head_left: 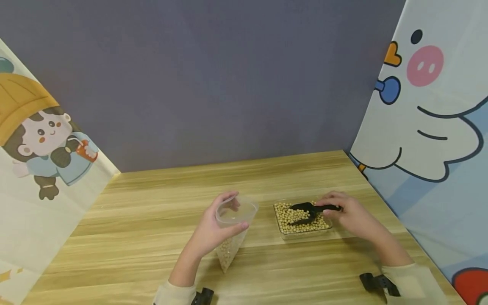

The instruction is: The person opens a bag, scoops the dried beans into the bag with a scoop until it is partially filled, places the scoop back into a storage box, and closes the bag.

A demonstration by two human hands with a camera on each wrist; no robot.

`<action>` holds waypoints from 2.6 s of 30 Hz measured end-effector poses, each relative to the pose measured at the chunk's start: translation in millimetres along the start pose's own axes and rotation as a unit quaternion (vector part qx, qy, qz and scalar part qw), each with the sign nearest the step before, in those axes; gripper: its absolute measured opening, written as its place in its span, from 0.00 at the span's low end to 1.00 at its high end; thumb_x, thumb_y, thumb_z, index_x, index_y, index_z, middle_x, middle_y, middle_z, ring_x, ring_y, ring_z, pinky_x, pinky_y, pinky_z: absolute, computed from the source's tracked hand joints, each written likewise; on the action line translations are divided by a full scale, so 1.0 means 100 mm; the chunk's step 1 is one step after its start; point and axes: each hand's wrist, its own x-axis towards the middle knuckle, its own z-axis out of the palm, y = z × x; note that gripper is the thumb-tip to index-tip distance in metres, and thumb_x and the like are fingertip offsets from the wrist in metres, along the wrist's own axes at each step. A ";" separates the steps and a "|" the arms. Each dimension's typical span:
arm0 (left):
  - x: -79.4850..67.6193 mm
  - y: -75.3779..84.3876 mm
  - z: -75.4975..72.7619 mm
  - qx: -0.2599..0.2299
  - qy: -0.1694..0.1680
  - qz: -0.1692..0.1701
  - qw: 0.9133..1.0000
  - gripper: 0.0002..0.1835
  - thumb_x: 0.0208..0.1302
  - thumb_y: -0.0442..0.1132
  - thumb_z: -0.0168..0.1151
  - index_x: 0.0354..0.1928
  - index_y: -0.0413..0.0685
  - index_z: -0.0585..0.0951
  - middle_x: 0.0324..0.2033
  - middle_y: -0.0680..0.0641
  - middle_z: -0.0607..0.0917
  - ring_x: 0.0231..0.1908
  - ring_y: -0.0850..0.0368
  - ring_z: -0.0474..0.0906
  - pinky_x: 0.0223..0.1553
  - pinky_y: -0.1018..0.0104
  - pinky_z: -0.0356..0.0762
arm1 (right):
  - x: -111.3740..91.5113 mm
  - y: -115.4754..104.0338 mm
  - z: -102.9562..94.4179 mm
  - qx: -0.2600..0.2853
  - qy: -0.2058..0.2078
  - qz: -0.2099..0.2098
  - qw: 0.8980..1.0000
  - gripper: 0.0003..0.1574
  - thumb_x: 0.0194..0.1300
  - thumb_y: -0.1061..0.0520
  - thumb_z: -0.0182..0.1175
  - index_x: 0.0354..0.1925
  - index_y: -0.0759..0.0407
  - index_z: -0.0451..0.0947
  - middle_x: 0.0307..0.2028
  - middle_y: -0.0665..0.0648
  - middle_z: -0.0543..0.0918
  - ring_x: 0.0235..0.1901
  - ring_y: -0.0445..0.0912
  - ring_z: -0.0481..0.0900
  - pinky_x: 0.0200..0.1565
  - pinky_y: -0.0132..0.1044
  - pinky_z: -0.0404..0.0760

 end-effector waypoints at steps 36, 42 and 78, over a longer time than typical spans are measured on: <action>0.18 0.01 0.05 0.037 -0.042 -0.002 0.998 0.49 0.56 0.46 0.83 0.78 0.52 0.68 0.59 0.46 0.80 0.59 0.52 0.76 0.68 0.45 0.74 | 0.24 -0.22 -0.41 0.002 0.025 -0.033 0.999 0.16 0.76 0.58 0.65 0.59 0.53 0.87 0.59 0.62 0.85 0.41 0.37 0.76 0.34 0.33 0.75; 0.26 0.04 0.12 0.061 -0.051 0.004 0.997 0.52 0.55 0.47 0.84 0.79 0.51 0.66 0.58 0.46 0.80 0.58 0.50 0.77 0.62 0.53 0.77 | 0.49 -0.87 -0.58 -0.035 0.022 -0.083 0.996 0.14 0.76 0.58 0.65 0.55 0.46 0.88 0.55 0.52 0.86 0.43 0.43 0.80 0.38 0.38 0.77; 0.17 0.00 0.04 0.035 -0.023 0.006 0.999 0.48 0.55 0.44 0.83 0.77 0.54 0.69 0.60 0.49 0.81 0.60 0.51 0.78 0.66 0.44 0.76 | 0.10 -0.44 -0.75 -0.266 0.061 -0.149 0.950 0.14 0.59 0.66 0.75 0.42 0.51 0.92 0.43 0.54 0.85 0.45 0.53 0.77 0.42 0.55 0.76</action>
